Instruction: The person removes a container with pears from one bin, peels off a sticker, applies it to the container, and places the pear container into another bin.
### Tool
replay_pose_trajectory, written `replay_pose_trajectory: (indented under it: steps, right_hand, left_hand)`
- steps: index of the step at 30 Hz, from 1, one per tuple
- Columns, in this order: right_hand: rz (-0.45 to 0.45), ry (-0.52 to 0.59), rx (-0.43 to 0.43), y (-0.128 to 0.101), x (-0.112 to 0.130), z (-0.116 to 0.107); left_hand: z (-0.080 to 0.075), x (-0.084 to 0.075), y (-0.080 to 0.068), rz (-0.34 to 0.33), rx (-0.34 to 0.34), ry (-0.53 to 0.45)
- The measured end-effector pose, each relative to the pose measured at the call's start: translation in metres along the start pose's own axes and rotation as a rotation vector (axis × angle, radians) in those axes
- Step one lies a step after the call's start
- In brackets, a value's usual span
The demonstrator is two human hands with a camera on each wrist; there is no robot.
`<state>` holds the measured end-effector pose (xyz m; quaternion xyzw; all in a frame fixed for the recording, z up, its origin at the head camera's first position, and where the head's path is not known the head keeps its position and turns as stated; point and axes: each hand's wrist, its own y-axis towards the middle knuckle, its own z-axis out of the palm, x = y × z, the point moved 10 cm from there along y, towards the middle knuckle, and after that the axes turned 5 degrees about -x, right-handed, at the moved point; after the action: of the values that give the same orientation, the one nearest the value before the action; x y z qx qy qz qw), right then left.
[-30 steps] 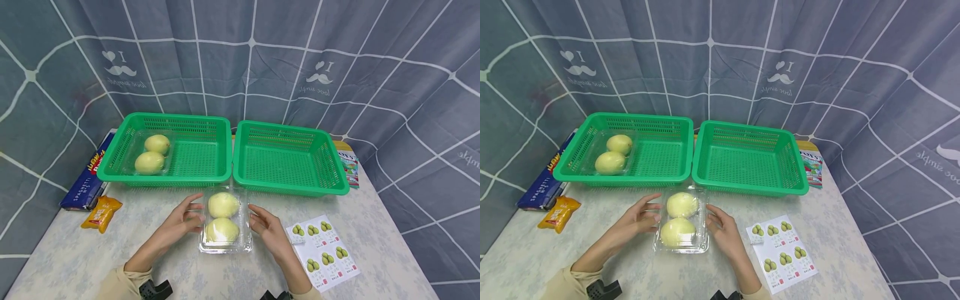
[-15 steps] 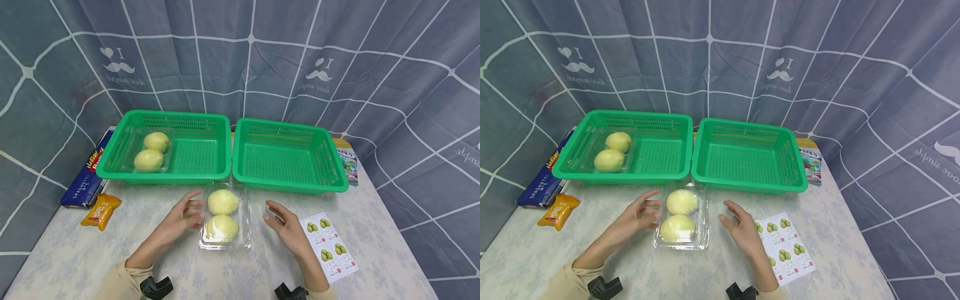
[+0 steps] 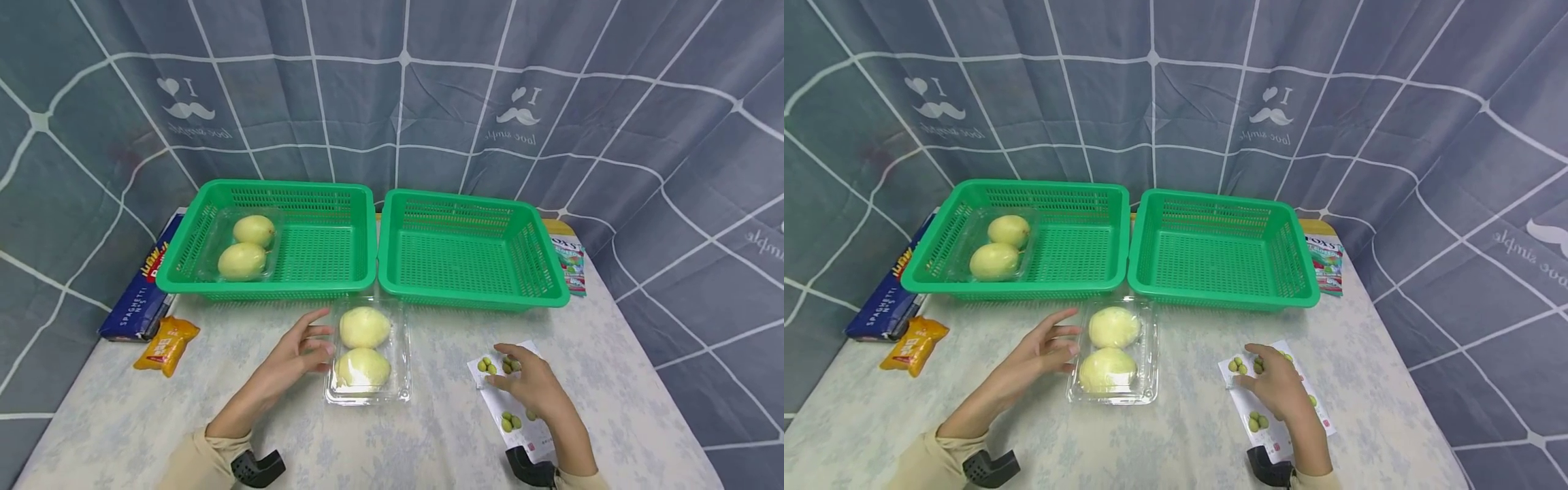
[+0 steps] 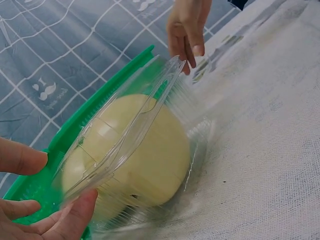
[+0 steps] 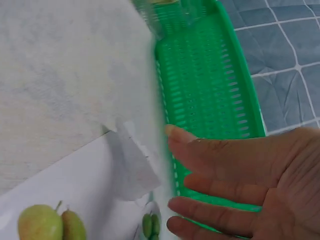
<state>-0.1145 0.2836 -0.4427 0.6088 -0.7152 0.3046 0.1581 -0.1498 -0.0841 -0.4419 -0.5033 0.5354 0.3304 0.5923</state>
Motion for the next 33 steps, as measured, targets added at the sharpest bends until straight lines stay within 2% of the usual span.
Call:
replay_pose_trajectory:
  steps: [6,19,29,33]
  right_hand:
    - [-0.029,-0.084,-0.008,0.0016,-0.0010,0.0046]
    - [-0.051,-0.151,-0.043,0.0056,0.0030,0.0085]
    - [-0.041,-0.156,-0.047,0.0057,0.0019,0.0094]
    - [-0.036,-0.112,-0.063,0.0058,0.0014,0.0076]
  left_hand:
    - [0.0010,-0.0003,-0.0009,-0.003,-0.006,-0.013]
    - [0.0011,0.0005,-0.0028,-0.011,-0.002,-0.018]
    - [0.0017,0.0022,-0.0035,-0.009,0.009,-0.028]
    - [0.0012,0.0020,-0.0027,-0.012,0.006,-0.026]
